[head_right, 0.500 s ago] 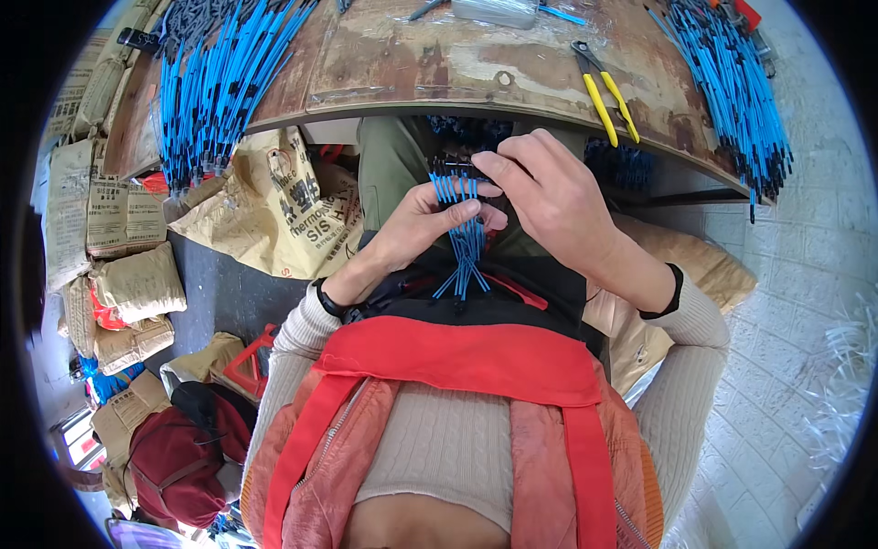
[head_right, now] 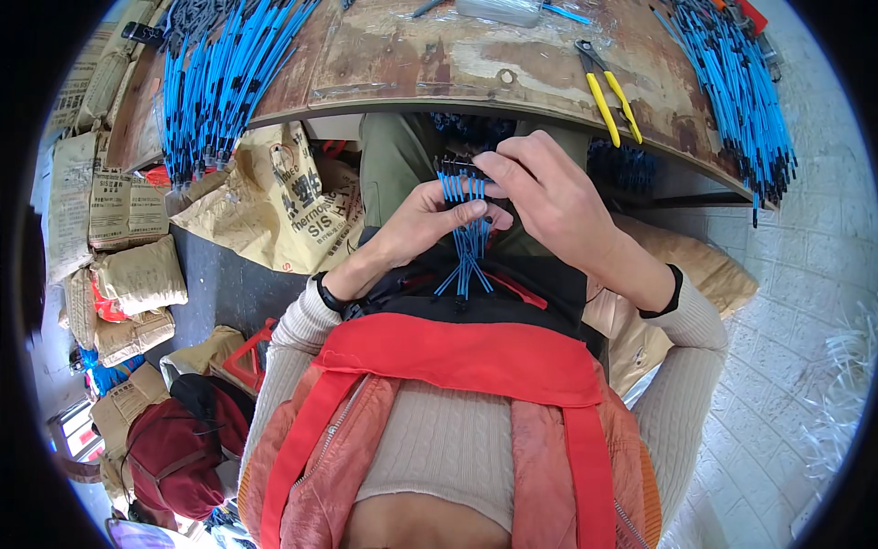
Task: Tying bundles of blue and black plastic sticks using string or wire and pliers.
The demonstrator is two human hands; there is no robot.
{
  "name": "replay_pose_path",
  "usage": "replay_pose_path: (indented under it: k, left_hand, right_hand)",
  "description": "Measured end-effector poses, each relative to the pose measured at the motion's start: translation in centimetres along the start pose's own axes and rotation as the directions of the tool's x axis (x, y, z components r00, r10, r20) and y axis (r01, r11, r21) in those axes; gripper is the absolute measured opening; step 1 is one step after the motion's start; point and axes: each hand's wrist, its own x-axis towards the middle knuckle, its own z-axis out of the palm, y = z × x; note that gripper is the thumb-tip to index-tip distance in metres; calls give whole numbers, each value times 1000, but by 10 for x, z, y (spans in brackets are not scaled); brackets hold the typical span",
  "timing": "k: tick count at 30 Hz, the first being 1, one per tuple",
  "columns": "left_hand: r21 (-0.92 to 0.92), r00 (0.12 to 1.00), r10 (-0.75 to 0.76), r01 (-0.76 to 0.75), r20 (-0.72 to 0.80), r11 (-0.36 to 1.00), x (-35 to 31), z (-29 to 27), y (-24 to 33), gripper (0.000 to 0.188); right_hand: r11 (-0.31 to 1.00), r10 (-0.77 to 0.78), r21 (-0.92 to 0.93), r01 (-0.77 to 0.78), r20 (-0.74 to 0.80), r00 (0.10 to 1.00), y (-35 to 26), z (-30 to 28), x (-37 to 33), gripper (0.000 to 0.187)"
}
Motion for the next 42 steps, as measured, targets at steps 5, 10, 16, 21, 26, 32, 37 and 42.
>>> replay_pose_path:
  k: [5,10,16,21,26,32,37,42]
  left_hand:
    - [37,999,-39,39,13,999,4,1,1,28]
    - [74,999,-26,22,42,997,7,0,-4,32]
    - [40,997,-27,24,74,999,8,1,0,31]
    - [25,998,-28,26,64,999,7,0,-2,31]
    - [-2,1000,-21,21,4,1000,4,5,-2,25]
    - [62,1000,18,-18,-6,998,1,5,-3,23]
    - [132,1000,5,-6,6,991,1,3,4,24]
    - [123,999,19,-22,26,992,7,-3,8,23]
  right_hand:
    - [998,18,67,-19,9,1000,8,0,-2,37]
    - [998,-1,61,1,-11,1000,11,3,-6,37]
    - [994,-4,109,2,12,1000,16,-2,-5,36]
    - [964,135,229,-132,3,991,9,5,-7,40]
    - [984,145,105,-143,-13,989,-5,6,-10,43]
    - [955,227,187,-230,38,973,-11,7,-10,43]
    - [968,199,150,-200,25,980,-12,9,-8,41]
    - [998,37,-52,-35,44,998,-7,4,5,43]
